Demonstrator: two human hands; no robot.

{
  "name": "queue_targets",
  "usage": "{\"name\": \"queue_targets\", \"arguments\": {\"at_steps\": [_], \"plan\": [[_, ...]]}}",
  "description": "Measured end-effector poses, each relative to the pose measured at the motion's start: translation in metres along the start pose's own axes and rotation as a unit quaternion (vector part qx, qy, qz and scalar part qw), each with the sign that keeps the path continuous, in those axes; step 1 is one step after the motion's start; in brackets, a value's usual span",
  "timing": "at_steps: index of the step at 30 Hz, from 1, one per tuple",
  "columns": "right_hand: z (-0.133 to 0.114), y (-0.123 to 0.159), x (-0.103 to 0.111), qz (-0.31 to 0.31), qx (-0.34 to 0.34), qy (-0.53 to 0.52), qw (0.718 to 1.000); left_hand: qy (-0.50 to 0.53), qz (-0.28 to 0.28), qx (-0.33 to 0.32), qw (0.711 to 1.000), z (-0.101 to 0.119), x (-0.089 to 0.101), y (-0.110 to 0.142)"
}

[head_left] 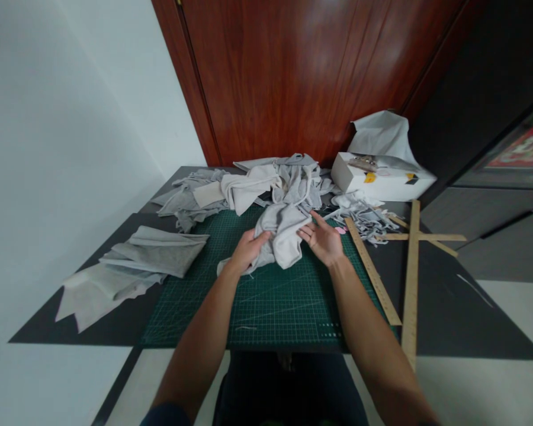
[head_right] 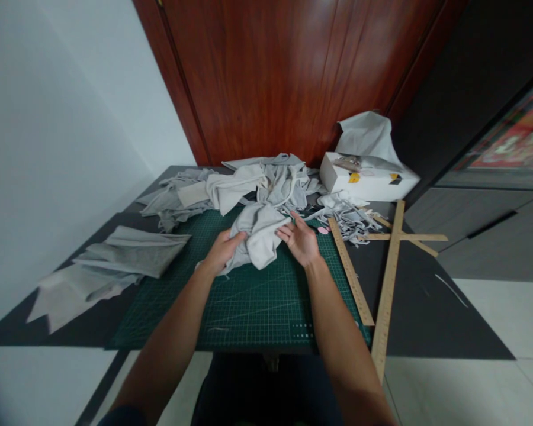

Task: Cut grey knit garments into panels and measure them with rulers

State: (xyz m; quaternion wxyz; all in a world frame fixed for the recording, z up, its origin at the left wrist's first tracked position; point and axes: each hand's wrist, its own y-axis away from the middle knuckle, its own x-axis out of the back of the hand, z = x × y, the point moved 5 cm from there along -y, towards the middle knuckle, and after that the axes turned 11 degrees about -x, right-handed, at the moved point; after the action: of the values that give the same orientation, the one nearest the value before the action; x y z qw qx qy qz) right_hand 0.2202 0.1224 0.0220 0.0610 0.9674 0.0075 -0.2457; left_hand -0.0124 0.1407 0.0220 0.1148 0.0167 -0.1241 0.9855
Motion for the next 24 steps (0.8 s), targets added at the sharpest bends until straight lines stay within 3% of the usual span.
{"name": "queue_targets", "arguments": {"at_steps": [2, 4, 8, 11, 14, 16, 20, 22, 24], "plan": [[0.002, -0.003, 0.005, 0.010, 0.004, -0.006, 1.000, 0.089, 0.105, 0.038, 0.990, -0.003, 0.015, -0.002], [0.005, 0.001, 0.000, -0.015, -0.003, 0.028, 0.999, 0.147, 0.138, 0.066, 0.977, -0.005, 0.022, -0.002], [0.016, 0.017, -0.027, -0.102, -0.060, 0.110, 0.987, 0.182, 0.090, 0.071, 0.977, -0.004, 0.020, -0.004], [0.030, 0.021, -0.037, -0.136, -0.124, 0.141, 0.973, 0.166, 0.098, 0.083, 0.978, -0.004, 0.020, -0.004], [0.033, 0.021, -0.030, -0.161, -0.157, 0.169, 0.960, 0.137, 0.125, 0.085, 0.979, -0.004, 0.024, -0.005], [0.028, 0.025, -0.019, -0.205, -0.177, 0.188, 0.944, 0.105, 0.128, 0.044, 0.985, -0.001, 0.028, -0.007], [0.021, 0.042, 0.004, -0.335, -0.246, 0.252, 0.874, -0.042, 0.121, -0.042, 0.991, 0.000, 0.037, -0.011], [0.021, 0.036, 0.014, -0.292, -0.240, 0.254, 0.890, -0.124, 0.094, -0.029, 0.987, -0.004, 0.038, -0.010], [0.024, 0.020, 0.022, -0.180, -0.215, 0.226, 0.933, -0.157, 0.037, 0.003, 0.987, -0.008, 0.034, -0.008]]}}
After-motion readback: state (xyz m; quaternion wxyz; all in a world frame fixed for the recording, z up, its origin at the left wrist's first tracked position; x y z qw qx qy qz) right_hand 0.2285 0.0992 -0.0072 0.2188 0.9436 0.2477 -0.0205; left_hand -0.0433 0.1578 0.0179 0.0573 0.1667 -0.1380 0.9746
